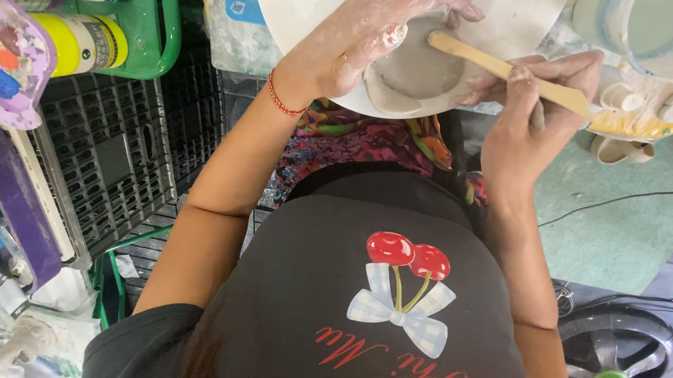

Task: The person uses a wooden tool and their hands to smooth the interior and edges of a small clay bowl on a white rotating plate. They dip the tool into water and run it along the clay surface while rotating the plate.

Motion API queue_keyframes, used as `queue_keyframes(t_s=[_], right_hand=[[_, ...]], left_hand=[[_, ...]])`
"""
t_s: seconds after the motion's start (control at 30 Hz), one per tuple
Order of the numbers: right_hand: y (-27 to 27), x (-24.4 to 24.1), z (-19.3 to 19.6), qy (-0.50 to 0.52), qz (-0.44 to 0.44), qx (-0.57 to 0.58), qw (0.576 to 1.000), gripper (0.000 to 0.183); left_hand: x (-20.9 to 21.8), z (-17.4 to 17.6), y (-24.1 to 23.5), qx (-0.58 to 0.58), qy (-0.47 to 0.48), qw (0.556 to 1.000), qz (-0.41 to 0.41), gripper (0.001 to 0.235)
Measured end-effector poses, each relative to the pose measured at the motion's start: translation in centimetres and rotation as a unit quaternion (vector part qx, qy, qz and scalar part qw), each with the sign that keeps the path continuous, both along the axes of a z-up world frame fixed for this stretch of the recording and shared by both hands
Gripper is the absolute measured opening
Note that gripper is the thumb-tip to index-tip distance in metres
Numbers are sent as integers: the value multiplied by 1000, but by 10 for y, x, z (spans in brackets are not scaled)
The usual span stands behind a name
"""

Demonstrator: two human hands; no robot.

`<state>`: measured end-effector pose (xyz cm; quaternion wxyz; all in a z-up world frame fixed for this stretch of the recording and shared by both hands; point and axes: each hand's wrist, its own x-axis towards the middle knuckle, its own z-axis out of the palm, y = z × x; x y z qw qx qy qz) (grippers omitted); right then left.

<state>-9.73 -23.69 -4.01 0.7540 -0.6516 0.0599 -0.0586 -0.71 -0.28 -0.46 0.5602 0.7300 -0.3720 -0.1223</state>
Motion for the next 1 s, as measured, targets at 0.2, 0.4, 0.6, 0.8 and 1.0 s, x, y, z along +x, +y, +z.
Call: queue_keyframes(t_s=[0.2,0.4,0.6,0.8,1.0], right_hand=[[-3,-4,0,1,-5,-22,1000,10],[-5,-4,-6,-3,-45,-22,999,9],[-8,1,-10,-8,-49,9,999,10],[-6,2,-3,5,-52,-5,999,14],[-3,-8,3,4,-69,-19,997,12]], left_hand=[[1,-4,1,-5,3,1000,5,73],[-3,-10,-5,15,-15,999,28,72],[-5,-20,-7,17,-35,998,42,67],[-3,-20,-9,-10,-46,998,32,62],[-3,-11,-8,-5,-31,999,32,66]])
